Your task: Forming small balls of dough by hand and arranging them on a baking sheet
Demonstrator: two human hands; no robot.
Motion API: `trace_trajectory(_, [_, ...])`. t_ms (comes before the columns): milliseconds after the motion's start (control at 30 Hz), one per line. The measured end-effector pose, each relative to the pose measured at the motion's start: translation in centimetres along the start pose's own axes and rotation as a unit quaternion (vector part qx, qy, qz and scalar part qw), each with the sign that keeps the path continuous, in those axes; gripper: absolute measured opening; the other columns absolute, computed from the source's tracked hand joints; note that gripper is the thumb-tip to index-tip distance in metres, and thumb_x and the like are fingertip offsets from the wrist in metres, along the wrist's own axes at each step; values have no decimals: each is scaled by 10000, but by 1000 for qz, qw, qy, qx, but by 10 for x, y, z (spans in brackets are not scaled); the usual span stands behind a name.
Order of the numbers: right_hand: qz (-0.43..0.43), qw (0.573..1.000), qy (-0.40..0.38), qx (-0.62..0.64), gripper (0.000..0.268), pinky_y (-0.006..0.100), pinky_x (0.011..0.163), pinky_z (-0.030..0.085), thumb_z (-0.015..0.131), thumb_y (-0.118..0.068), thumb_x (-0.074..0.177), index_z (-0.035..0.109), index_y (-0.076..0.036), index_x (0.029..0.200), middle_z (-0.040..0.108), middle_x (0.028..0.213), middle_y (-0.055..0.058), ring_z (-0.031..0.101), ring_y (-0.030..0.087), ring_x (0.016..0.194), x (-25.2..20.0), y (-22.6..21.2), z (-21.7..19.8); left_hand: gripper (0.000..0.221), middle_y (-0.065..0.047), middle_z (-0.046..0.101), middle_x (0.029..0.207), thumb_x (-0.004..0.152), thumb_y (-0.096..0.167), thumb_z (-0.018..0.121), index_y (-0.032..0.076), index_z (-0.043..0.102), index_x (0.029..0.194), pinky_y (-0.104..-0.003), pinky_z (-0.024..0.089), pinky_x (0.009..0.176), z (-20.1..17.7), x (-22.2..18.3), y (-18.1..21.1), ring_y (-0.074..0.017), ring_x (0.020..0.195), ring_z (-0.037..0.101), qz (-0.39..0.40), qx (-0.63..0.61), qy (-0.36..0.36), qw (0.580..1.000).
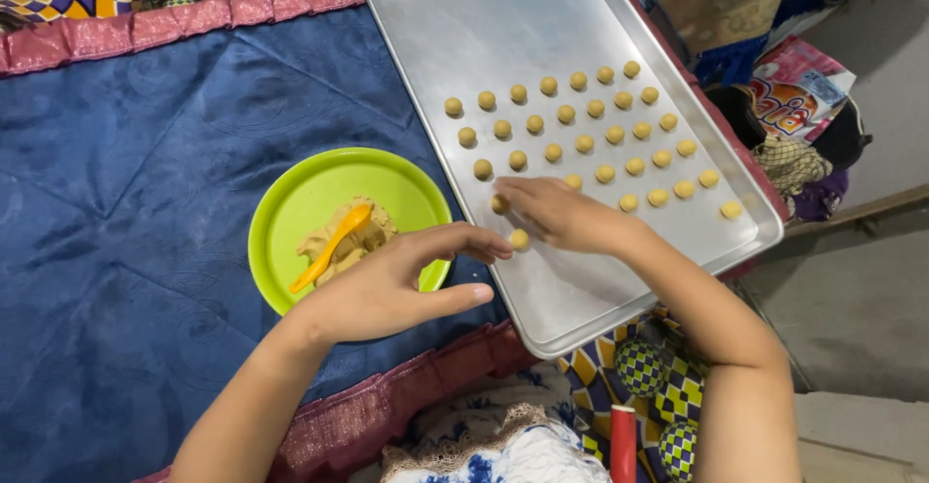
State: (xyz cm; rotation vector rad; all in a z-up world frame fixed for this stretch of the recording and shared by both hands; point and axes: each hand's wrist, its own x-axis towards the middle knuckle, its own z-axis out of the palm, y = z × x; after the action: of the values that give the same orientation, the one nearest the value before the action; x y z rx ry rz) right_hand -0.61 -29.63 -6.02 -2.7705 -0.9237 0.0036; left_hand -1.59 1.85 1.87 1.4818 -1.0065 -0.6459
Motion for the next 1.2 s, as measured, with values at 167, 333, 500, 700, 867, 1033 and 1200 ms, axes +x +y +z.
trace_trajectory(167, [-14,1000,-12,20,565,427,1014,473,655,-70,860,534,24,1404,594,1419,181,600,334,1241,-1,-5,8,470,-58,709,1286,893,312,634,75,635,1300,-326,520,1019,1,0,3,-173,1193,670,-20,19,3,1000])
trace_trajectory(333, [12,999,17,33,705,442,1055,455,620,12,790,478,-4,1480,504,1536,177,581,341,1233,-15,-4,-15,460,-59,713,1290,893,266,645,73,633,1310,-321,520,1032,1,1,2,-167,1203,663,-18,12,6,1000])
trace_trajectory(500, [188,967,115,126,859,402,1071,511,422,233,637,532,-50,1441,556,1468,131,567,321,1279,-76,39,-46,475,-44,722,1296,891,322,638,84,645,1302,-320,518,1032,-1,0,5,-159,1211,671,-30,37,2,999])
trace_trajectory(700, [276,953,127,3,523,397,981,526,498,181,736,733,-3,1164,738,1233,108,689,299,1066,-144,100,-34,477,-34,743,1286,874,337,642,101,667,1288,-311,535,998,0,3,3,-152,1202,695,-57,48,2,997])
trace_trajectory(867, [330,941,57,55,599,374,1015,498,423,195,654,721,7,1139,719,1227,84,660,294,1078,-149,91,-30,519,-47,744,1310,867,388,625,101,670,1296,-328,540,1017,1,6,2,-162,1240,690,-85,57,-1,995])
trace_trajectory(1033, [308,947,74,44,580,380,996,494,447,179,696,694,9,1192,689,1270,86,650,306,1094,-139,77,-31,495,-48,739,1304,876,352,631,90,662,1296,-324,533,1020,1,6,1,-161,1228,686,-75,52,0,996])
trace_trajectory(1200, [259,963,42,65,553,392,1045,506,475,141,722,709,2,1204,713,1289,109,675,300,1135,-119,64,-23,493,-52,737,1304,876,333,639,86,656,1302,-322,535,1016,3,6,1,-161,1226,682,-72,37,2,997])
